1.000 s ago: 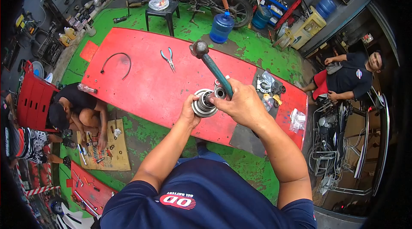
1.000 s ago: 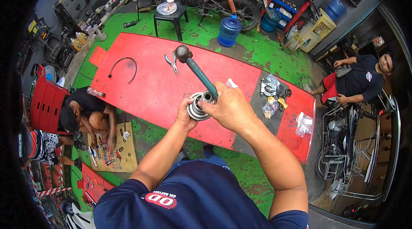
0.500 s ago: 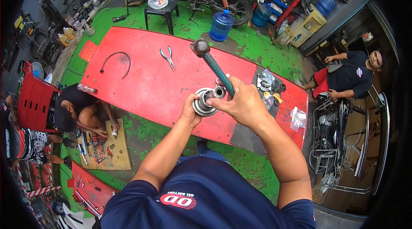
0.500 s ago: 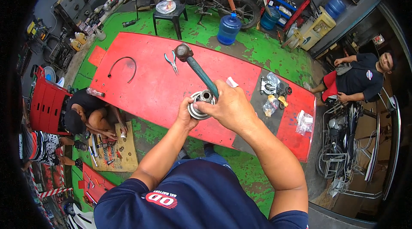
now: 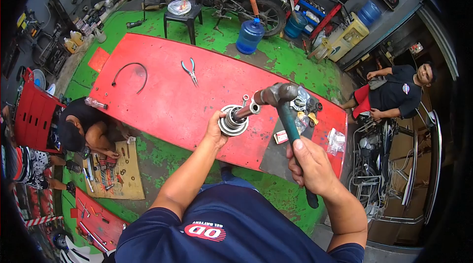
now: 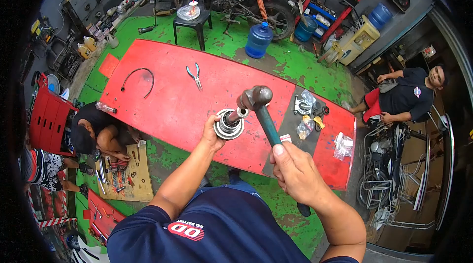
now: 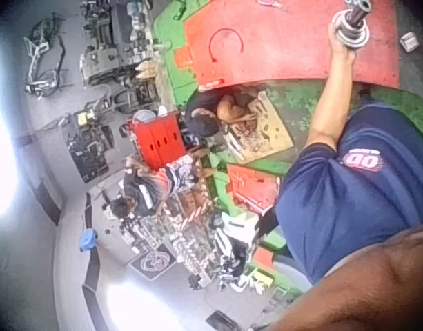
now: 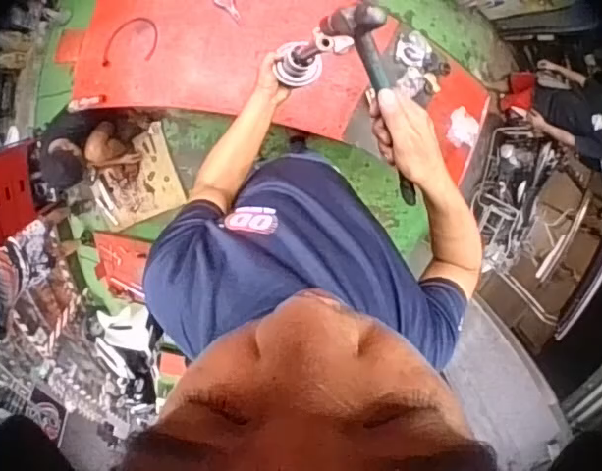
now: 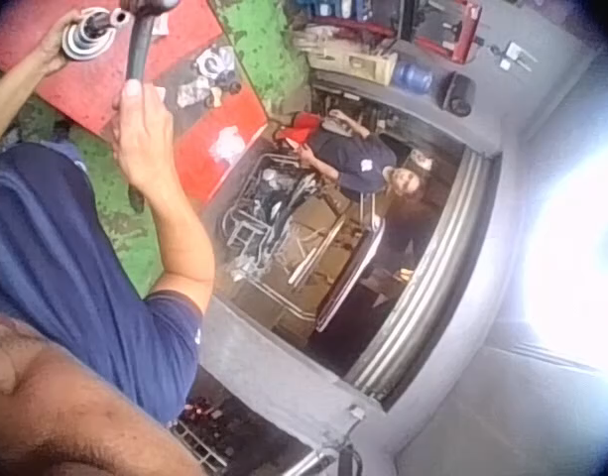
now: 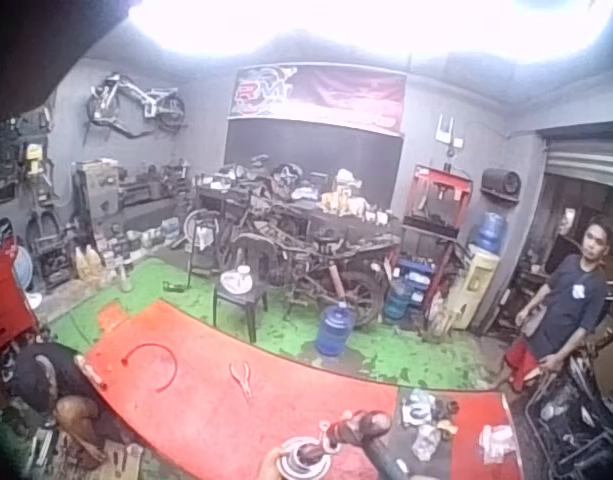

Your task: Inspecting and assembling a motorcycle crankshaft and connecting rod assembly using a hammer.

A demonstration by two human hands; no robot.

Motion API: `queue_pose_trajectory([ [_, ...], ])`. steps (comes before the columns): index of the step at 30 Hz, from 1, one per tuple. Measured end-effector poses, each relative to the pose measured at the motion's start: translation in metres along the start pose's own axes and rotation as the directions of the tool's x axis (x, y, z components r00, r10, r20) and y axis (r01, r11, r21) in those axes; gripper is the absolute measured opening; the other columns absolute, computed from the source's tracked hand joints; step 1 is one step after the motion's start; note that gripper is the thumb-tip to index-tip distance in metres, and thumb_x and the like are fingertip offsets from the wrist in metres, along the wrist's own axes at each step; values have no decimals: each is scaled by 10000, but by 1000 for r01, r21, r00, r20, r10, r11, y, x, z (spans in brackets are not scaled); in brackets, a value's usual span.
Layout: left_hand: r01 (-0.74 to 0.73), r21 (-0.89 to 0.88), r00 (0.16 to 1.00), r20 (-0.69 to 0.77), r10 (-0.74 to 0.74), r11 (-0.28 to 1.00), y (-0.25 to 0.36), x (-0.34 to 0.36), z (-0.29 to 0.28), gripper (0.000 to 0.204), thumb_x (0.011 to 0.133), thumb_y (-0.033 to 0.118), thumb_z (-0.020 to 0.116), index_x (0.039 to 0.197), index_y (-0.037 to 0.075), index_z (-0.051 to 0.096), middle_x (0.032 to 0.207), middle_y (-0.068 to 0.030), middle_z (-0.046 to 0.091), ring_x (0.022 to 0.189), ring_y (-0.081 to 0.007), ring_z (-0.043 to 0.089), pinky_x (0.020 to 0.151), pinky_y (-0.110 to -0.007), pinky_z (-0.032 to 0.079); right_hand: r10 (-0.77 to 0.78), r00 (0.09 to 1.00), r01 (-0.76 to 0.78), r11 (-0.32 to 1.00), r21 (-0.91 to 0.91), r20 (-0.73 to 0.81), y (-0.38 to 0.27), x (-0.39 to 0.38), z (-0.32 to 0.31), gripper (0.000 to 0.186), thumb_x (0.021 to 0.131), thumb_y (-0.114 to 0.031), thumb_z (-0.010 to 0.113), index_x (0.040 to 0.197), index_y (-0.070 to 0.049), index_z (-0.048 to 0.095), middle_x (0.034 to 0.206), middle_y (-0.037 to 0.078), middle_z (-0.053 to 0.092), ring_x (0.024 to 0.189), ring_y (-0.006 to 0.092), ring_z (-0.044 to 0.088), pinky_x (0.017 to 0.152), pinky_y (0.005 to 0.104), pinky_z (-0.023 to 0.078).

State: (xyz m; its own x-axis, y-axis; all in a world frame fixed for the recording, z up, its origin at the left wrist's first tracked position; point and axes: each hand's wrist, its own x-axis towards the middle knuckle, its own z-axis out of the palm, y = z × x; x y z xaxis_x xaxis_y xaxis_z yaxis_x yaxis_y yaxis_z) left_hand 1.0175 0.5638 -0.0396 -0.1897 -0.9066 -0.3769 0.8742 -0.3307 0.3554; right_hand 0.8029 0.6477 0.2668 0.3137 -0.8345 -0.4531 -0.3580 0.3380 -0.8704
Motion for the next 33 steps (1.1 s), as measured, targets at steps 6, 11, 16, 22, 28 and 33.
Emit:
queue_pose_trajectory([
  [6, 15, 29, 999, 36, -16, 999, -4, 3, -3, 538, 866, 326, 509, 1271, -16, 605, 1157, -193, 720, 1056, -312, 726, 947, -478, 620, 37, 997, -40, 998, -45, -61, 37, 17, 8, 420, 1120, -437, 414, 962, -58, 502, 621, -9, 386, 444, 87, 370, 420, 278, 344],
  [11, 12, 16, 999, 45, -13, 1000, -5, -3, 1, 541, 861, 322, 512, 1269, -21, 605, 1152, -191, 720, 1051, -312, 728, 946, -476, 621, 19, 993, -15, 999, 34, -114, 25, 23, 5, 422, 1093, -419, 499, 932, -31, 526, 648, 6, 452, 544, 113, 455, 510, 323, 412],
  [16, 25, 19, 999, 31, -26, 1000, -2, -15, 17, 531, 860, 311, 525, 1268, -20, 606, 1156, -191, 718, 1031, -304, 731, 920, -457, 632, -297, 928, 148, 848, -509, -225, 10, 68, -1, 424, 968, -402, 708, 1046, 6, 620, 708, 42, 565, 631, 151, 568, 604, 344, 486],
  [22, 28, 55, 999, 37, -30, 998, -9, -16, 15, 531, 861, 319, 528, 1263, -18, 612, 1144, -175, 723, 1037, -292, 727, 946, -438, 614, -389, 905, 269, 837, -476, -173, 23, 95, 20, 466, 870, -383, 802, 1095, 10, 691, 873, 192, 715, 806, 284, 713, 745, 421, 530],
  [28, 70, 68, 994, 76, -75, 995, -14, -13, -3, 494, 879, 333, 532, 1223, -4, 641, 1086, -146, 743, 972, -257, 743, 873, -414, 633, -370, 920, 232, 782, -578, -132, 27, 101, 39, 361, 905, -277, 756, 1053, 21, 618, 748, 235, 691, 747, 412, 725, 654, 488, 533],
  [33, 78, 77, 995, 52, -82, 994, -21, -10, -17, 488, 881, 335, 532, 1222, 4, 644, 1081, -139, 745, 958, -248, 744, 860, -407, 635, -388, 916, 239, 735, -634, -105, 37, 109, 43, 335, 914, -249, 740, 1010, 26, 576, 739, 252, 681, 761, 447, 712, 631, 513, 525],
])
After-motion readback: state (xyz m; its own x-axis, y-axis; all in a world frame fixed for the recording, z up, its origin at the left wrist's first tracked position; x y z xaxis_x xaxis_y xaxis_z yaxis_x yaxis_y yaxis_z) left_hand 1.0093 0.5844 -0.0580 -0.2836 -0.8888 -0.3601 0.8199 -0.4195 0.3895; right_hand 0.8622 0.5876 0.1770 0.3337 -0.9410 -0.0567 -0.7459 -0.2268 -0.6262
